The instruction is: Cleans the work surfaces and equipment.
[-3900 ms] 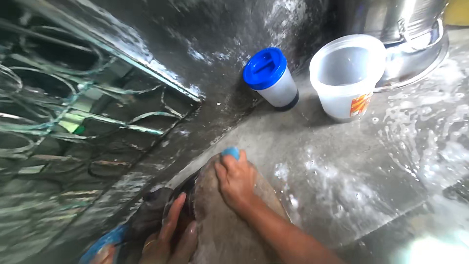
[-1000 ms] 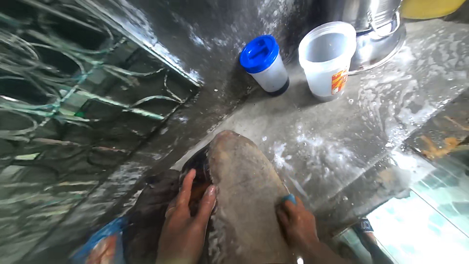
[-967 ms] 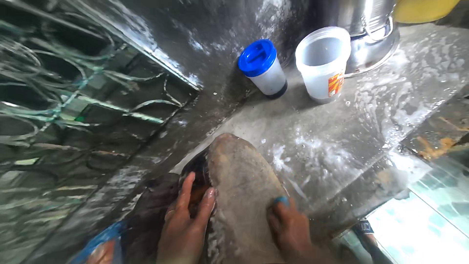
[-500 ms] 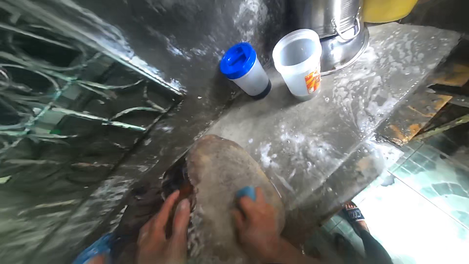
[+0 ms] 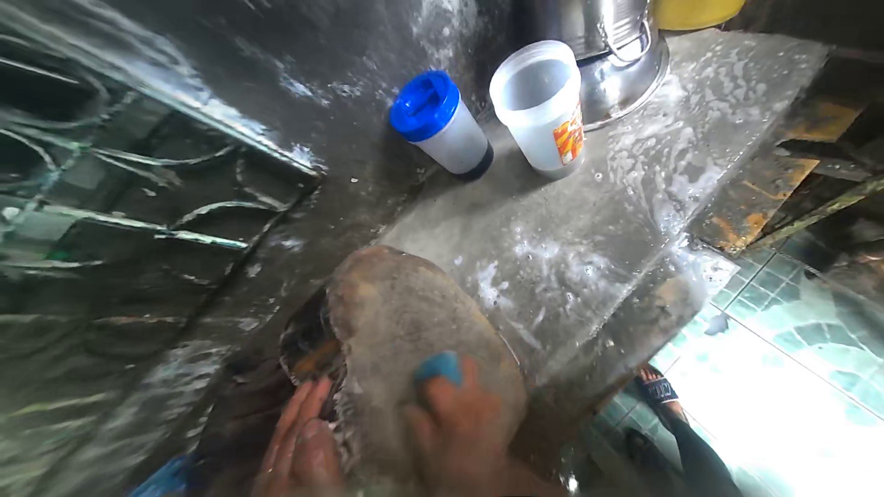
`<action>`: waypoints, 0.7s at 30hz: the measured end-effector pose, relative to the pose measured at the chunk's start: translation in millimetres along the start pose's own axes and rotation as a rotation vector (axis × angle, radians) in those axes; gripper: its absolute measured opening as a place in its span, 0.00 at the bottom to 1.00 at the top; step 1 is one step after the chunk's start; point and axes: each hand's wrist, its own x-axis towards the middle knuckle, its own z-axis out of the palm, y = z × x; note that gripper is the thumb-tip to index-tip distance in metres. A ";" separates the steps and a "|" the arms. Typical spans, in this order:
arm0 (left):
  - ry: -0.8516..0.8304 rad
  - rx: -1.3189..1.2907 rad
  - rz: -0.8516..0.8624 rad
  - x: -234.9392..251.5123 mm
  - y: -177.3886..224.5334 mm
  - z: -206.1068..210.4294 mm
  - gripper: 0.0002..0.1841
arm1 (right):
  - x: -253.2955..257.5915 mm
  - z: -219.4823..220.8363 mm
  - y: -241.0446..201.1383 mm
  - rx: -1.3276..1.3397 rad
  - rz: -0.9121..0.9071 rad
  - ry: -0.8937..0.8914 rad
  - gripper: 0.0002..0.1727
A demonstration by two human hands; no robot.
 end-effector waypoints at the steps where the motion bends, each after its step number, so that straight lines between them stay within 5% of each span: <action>1: 0.014 -0.027 0.021 -2.1 -6.2 1.9 0.27 | 10.2 2.9 -29.0 0.080 -0.131 0.073 0.09; 4: 0.005 -0.004 0.051 -7.2 -12.7 1.3 0.26 | 16.5 0.4 -50.7 0.160 -0.279 0.168 0.06; 8: 0.023 0.067 0.002 -2.7 5.4 -0.9 0.28 | -31.8 -3.7 53.3 -0.023 -0.082 0.127 0.07; 10: -0.001 0.058 -0.003 -3.1 5.9 -2.0 0.28 | -36.5 -6.0 71.1 -0.087 -0.063 0.065 0.09; 16: 0.022 0.085 0.028 -4.1 3.4 2.8 0.28 | -4.9 -10.9 -40.4 0.157 -0.198 0.147 0.06; 18: 0.022 0.051 0.021 -1.2 5.5 3.5 0.27 | -22.4 -10.0 -1.4 0.061 -0.141 0.167 0.07; 21: 0.013 0.029 0.038 -2.2 5.6 0.4 0.27 | -46.9 -0.6 113.4 -0.195 -0.029 0.096 0.09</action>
